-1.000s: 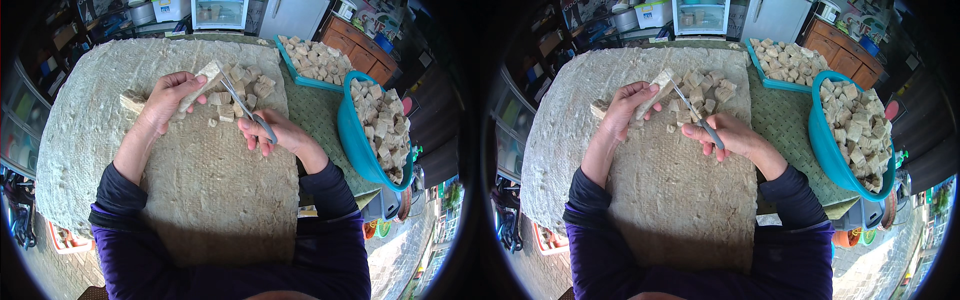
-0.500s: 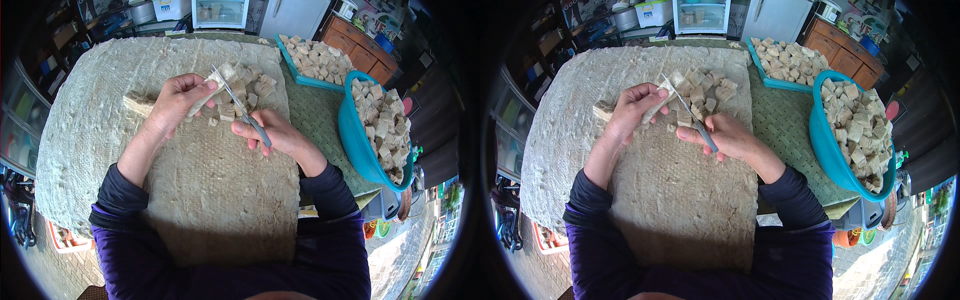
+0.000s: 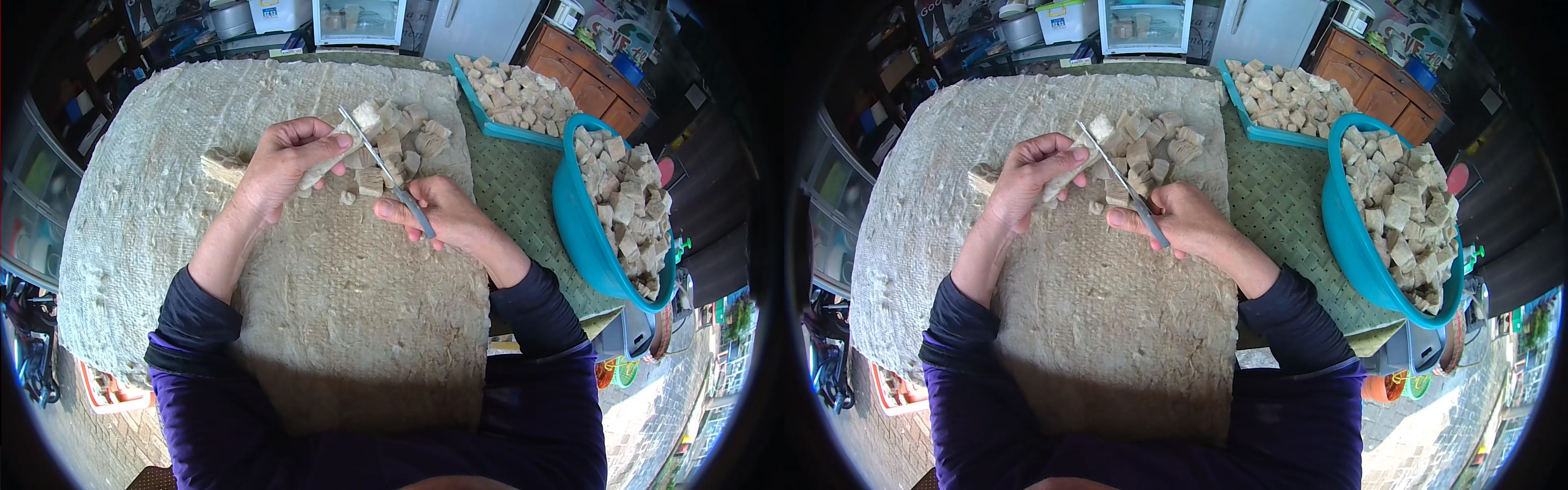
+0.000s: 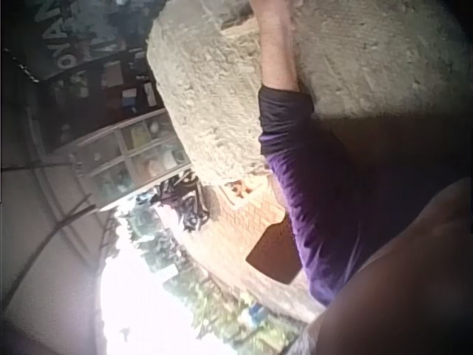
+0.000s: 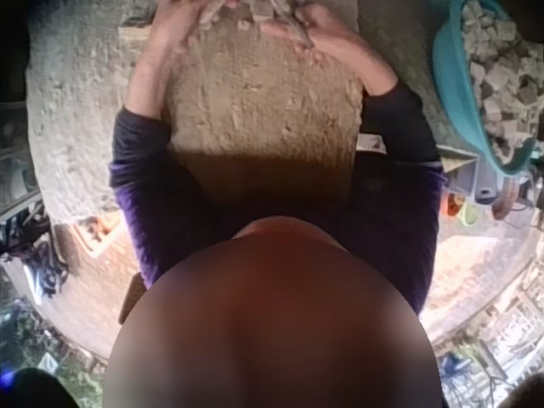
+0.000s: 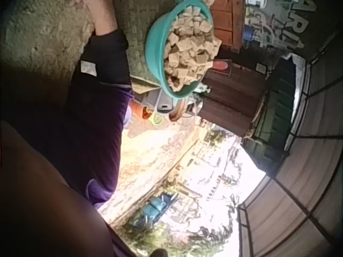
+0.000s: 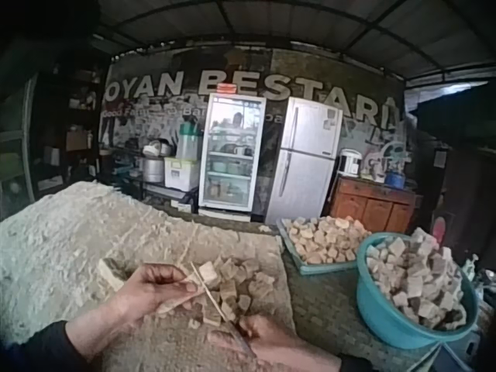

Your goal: Cutting a block of fibrous material into small cubes using scissors and placing them in a bowl.

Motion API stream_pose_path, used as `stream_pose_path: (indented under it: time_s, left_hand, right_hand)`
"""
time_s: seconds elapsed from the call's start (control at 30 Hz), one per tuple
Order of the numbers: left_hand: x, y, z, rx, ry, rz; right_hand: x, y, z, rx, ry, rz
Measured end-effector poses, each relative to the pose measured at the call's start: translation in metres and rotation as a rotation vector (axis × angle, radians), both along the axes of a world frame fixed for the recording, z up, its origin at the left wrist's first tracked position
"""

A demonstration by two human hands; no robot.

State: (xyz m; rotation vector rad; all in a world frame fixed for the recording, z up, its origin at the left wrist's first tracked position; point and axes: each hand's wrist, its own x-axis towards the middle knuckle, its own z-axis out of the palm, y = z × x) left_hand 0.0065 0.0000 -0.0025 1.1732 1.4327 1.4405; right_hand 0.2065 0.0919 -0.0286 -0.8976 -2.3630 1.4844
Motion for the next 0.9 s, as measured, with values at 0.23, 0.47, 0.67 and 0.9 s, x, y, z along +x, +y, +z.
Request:
stream_pose_path:
  time_s: [0.23,0.47,0.67,0.9]
  left_hand:
    - [0.000,0.001,-0.001,-0.069,0.042,-0.041]
    - [-0.016,0.003,-0.011,0.013,0.566,0.033]
    - [-0.012,0.004,-0.011,0.004,0.519,0.052]
    - [-0.012,0.003,-0.005,-0.086,0.260,0.024]
  right_hand:
    - [0.002,0.002,-0.002,-0.039,0.080,0.038]
    - [0.000,0.005,-0.003,-0.126,0.079,-0.079]
    - [-0.002,0.003,0.000,-0.128,0.046,-0.121]
    - [-0.004,0.003,-0.001,-0.156,0.046,-0.115]
